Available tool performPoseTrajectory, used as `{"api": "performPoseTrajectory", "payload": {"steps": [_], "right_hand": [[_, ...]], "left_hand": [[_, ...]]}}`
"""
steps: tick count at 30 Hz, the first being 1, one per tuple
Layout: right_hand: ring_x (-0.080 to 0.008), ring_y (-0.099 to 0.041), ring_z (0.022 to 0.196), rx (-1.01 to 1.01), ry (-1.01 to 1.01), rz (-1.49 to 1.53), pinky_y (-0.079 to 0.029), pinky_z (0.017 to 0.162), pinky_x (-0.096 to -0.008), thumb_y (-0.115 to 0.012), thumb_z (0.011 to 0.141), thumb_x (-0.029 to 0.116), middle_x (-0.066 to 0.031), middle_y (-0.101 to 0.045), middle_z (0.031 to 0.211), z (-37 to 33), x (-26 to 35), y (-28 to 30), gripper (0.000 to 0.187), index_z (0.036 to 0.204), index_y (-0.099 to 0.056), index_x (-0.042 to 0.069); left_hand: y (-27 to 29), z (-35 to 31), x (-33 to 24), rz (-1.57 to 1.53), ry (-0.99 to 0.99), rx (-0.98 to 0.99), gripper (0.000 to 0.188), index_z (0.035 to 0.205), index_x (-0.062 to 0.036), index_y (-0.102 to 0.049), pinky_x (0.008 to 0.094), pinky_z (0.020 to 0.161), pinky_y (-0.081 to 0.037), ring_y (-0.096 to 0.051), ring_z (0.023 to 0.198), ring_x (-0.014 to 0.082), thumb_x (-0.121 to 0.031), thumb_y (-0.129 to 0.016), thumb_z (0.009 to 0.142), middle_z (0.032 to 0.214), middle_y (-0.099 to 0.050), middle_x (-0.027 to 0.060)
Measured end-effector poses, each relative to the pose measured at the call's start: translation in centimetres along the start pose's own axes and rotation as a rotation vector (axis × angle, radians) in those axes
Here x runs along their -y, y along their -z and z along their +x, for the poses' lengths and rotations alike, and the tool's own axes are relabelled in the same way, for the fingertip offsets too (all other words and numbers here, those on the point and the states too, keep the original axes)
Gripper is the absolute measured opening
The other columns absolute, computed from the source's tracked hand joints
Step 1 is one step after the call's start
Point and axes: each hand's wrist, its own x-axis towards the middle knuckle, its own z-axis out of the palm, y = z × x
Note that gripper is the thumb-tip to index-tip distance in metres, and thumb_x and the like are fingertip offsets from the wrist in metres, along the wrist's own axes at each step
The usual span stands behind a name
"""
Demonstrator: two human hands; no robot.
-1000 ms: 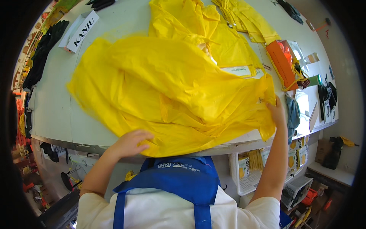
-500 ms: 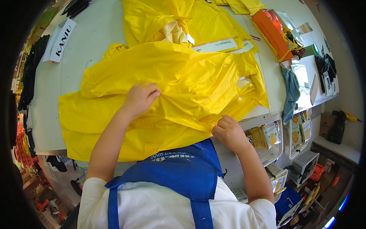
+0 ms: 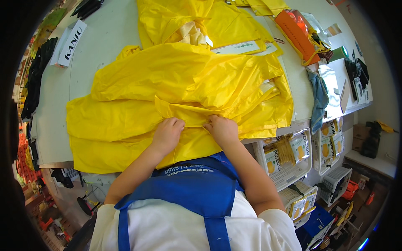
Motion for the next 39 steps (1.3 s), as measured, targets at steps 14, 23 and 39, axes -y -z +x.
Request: {"api": "performPoseTrajectory", "payload": {"steps": [14, 23, 39], "right_hand": [[-0.0301, -0.059, 0.066, -0.422, 0.079, -0.053, -0.045, 0.064, -0.0438, -0.058, 0.077, 0.020, -0.0118, -0.060, 0.067, -1.6, -2.7, -0.6, 0.012, 0.073, -0.058, 0.009], [-0.0337, -0.061, 0.079, -0.365, -0.344, -0.044, -0.046, 0.069, -0.0440, -0.054, 0.084, 0.026, -0.0151, -0.065, 0.082, -1.0, -16.3, 9.7, 0.023, 0.082, -0.061, 0.004], [-0.0303, -0.062, 0.099, -0.120, -0.235, 0.444, -0.049, 0.083, -0.0374, -0.064, 0.080, 0.014, -0.0185, -0.063, 0.105, -0.1, -16.6, 8.0, 0.027, 0.101, -0.054, -0.001]], "left_hand": [[0.9, -1.5, -1.0, -0.146, 0.112, 0.160, 0.014, 0.090, -0.0112, -0.057, 0.0395, 0.062, -0.049, -0.060, 0.076, 0.0301, -0.024, -0.059, 0.085, 0.086, -0.059, 0.0084], [5.0, -3.7, 2.1, -0.297, 0.217, 0.311, 0.015, 0.082, -0.0105, -0.060, 0.0410, 0.066, -0.047, -0.060, 0.077, 0.0303, -0.025, -0.062, 0.081, 0.080, -0.059, 0.0093], [-4.9, 3.3, -5.2, -0.055, 0.064, -0.044, 0.018, 0.098, -0.0111, -0.063, 0.0401, 0.072, -0.043, -0.061, 0.083, 0.0265, -0.016, -0.061, 0.081, 0.090, -0.066, 0.0070]]}}
